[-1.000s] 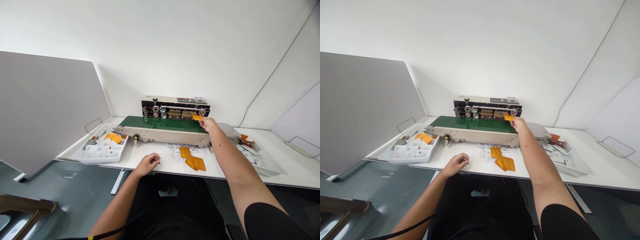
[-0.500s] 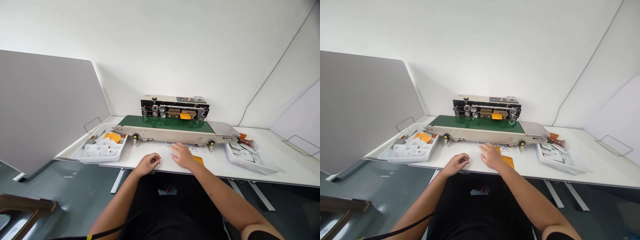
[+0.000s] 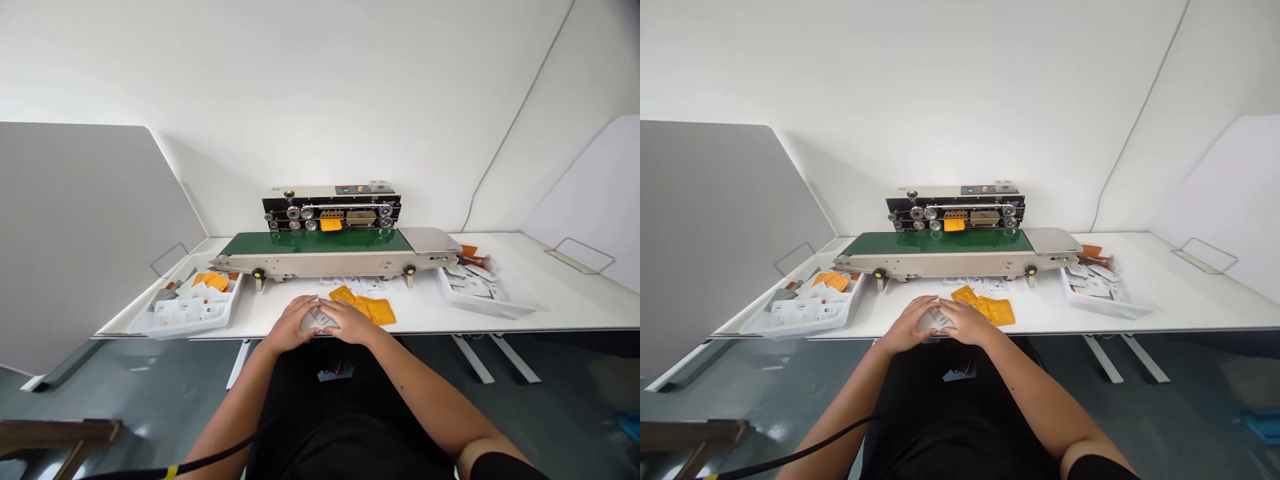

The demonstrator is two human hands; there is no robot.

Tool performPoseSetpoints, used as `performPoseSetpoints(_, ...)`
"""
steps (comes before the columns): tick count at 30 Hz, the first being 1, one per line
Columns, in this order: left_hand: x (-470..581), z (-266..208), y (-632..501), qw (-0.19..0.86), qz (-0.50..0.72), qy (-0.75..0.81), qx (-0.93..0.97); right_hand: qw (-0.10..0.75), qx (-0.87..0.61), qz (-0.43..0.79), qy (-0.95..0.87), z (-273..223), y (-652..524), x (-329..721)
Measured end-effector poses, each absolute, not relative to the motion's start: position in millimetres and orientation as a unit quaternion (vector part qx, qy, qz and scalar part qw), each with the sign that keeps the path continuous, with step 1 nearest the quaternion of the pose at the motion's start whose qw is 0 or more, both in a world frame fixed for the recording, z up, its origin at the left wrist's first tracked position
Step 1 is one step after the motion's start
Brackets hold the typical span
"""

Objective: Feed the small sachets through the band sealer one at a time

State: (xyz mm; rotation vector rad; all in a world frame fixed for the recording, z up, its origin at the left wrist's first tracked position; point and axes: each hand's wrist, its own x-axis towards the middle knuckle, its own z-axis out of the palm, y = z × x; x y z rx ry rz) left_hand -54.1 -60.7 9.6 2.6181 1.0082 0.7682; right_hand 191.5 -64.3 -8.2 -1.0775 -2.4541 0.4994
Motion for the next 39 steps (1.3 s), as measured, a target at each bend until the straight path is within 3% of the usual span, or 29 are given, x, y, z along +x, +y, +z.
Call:
performPoseSetpoints(6, -49.8, -6.5, -56.5, 0.084, 0.190, 0.360, 0.910, 0.275, -0.383, 0.216, -0.855, -4.4, -70.8, 198.5)
performPoseSetpoints(19, -50.2, -10.6, -55.0, 0.075, 0.205, 0.373, 0.902, 0.372, -0.462, 0.079, -0.801, -33.6, -62.7, 195.4)
performPoseSetpoints(28, -51.1, -9.5, -57.3, 0.090, 0.204, 0.384, 0.896, 0.549, -0.473, -0.022, -0.688, -28.7, -68.2, 204.0)
performPoseSetpoints(33, -53.9, 4.2, -64.1, 0.130, 0.267, 0.382, 0.875, 0.620, -0.428, 0.030, -0.657, -14.0, -81.9, 205.0)
performPoseSetpoints(39, -61.8, 13.5, -69.7, 0.248, 0.326, 0.339, 0.847, 0.525, -0.379, 0.232, -0.726, -11.2, -78.9, 177.4)
